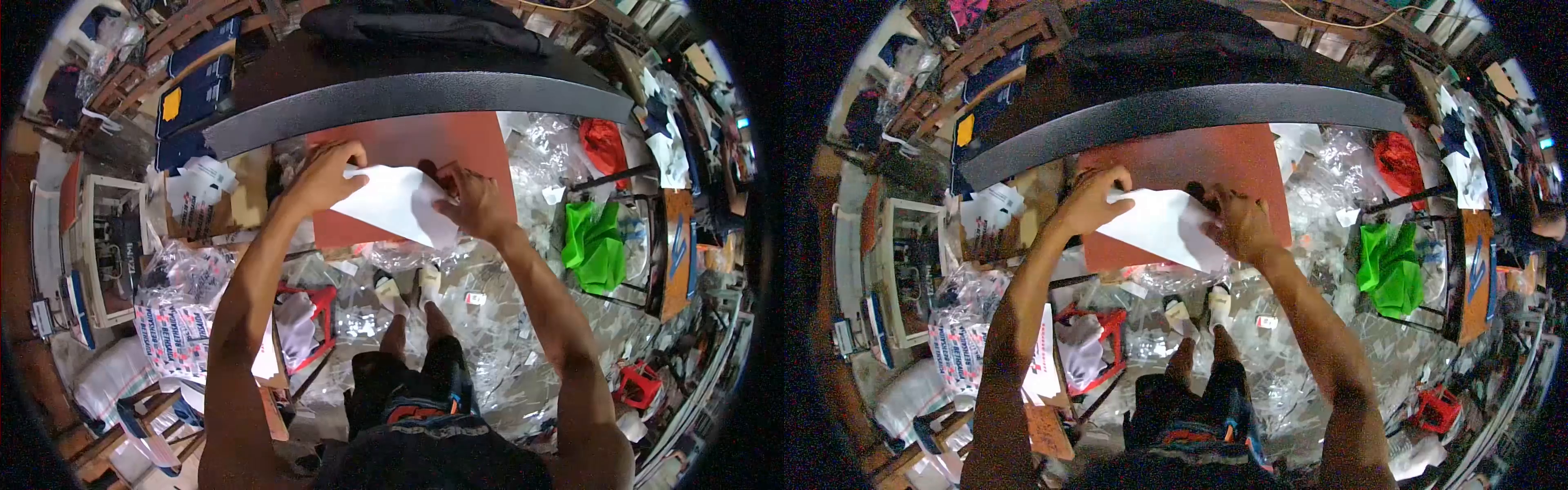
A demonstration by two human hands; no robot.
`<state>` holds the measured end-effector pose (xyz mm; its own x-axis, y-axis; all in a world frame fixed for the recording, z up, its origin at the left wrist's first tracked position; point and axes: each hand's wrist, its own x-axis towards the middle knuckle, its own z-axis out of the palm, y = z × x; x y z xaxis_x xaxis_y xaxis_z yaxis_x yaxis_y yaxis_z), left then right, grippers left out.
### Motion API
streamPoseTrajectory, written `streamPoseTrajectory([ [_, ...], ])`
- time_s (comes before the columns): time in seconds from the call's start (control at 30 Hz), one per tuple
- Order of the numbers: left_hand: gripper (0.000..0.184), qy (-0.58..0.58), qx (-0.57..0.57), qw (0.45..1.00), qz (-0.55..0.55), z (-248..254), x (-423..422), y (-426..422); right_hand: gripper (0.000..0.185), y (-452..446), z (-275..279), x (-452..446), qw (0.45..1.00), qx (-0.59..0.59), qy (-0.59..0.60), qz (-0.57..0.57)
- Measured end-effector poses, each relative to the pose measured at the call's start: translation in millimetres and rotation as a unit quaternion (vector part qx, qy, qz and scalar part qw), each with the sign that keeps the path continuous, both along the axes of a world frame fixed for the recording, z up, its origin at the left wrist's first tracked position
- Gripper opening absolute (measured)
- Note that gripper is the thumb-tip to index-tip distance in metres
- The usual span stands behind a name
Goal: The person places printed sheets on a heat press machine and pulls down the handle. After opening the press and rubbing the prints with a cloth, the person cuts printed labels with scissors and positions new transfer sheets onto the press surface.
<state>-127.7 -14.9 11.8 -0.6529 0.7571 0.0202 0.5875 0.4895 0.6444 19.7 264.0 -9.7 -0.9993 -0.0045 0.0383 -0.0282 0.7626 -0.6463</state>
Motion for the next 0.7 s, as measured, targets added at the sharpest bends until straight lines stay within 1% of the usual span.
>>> streamPoseTrajectory([
  [0.03, 0.025, -0.002, -0.001, 1.0, -0.001, 1, 1, 0, 0.038, 5, 0, -4, 0.998, 0.04, -0.041, 0.028],
  [0.07, 0.027, -0.075, 0.022, 0.996, 0.032, 1, 0, 0, 0.038, 7, 4, -4, 0.998, 0.038, -0.043, 0.027],
  [0.1, 0.029, -0.145, 0.044, 0.986, 0.066, 1, -2, 1, 0.034, 7, 7, -5, 0.995, -0.073, -0.072, 0.008],
  [0.13, 0.029, -0.146, 0.041, 0.986, 0.065, -4, -6, -2, 0.031, 8, 9, -6, 0.978, -0.184, -0.1, -0.011],
  [0.2, 0.033, -0.126, 0.061, 0.983, 0.115, -21, -14, -11, 0.026, 25, -21, -14, 0.957, -0.236, -0.163, -0.043],
  [0.23, 0.038, -0.132, 0.002, 0.984, 0.123, -9, -13, -11, 0.026, 30, -28, -16, 0.939, -0.313, -0.14, -0.035],
  [0.27, 0.038, -0.133, 0.001, 0.984, 0.122, -6, -12, -11, 0.027, 32, -27, -17, 0.914, -0.387, -0.117, -0.026],
  [0.33, 0.042, -0.107, -0.108, 0.978, 0.141, 2, -13, -7, 0.03, 38, -23, -15, 0.954, -0.277, -0.094, -0.064],
  [0.37, 0.042, -0.105, -0.109, 0.978, 0.141, -1, -13, -6, 0.031, 39, -11, -10, 0.906, -0.41, -0.088, -0.054],
  [0.43, 0.058, 0.04, 0.013, 0.985, 0.168, -9, -3, -2, 0.03, 43, -24, -15, 0.897, -0.428, -0.087, -0.071],
  [0.47, 0.058, 0.041, 0.013, 0.985, 0.168, 1, 6, 2, 0.029, 45, -30, -18, 0.892, -0.438, -0.086, -0.079],
  [0.5, 0.074, 0.105, -0.005, 0.986, 0.131, 19, 21, 9, 0.027, 34, 2, -17, 0.819, -0.547, -0.126, -0.119],
  [0.53, 0.089, 0.109, 0.001, 0.991, 0.079, 37, 37, 16, 0.025, 24, 28, -16, 0.73, -0.645, -0.163, -0.157],
  [0.57, 0.103, 0.111, 0.007, 0.993, 0.026, 56, 53, 22, 0.023, 17, 40, -15, 0.707, -0.672, -0.161, -0.15],
  [0.6, 0.116, 0.055, 0.034, 0.997, -0.043, 68, 68, 28, 0.023, 9, 55, -13, 0.708, -0.672, -0.158, -0.15],
  [0.63, 0.123, 0.002, 0.048, 0.997, -0.058, 64, 79, 34, 0.018, 1, 70, -11, 0.685, -0.691, -0.152, -0.172],
  [0.67, 0.093, 0.06, 0.1, 0.992, -0.045, 63, 88, 42, 0.015, -4, 78, -10, 0.662, -0.709, -0.147, -0.193],
  [0.7, 0.072, -0.031, 0.09, 0.995, -0.007, 48, 85, 43, 0.01, 4, 65, -14, 0.637, -0.74, -0.173, -0.125],
])
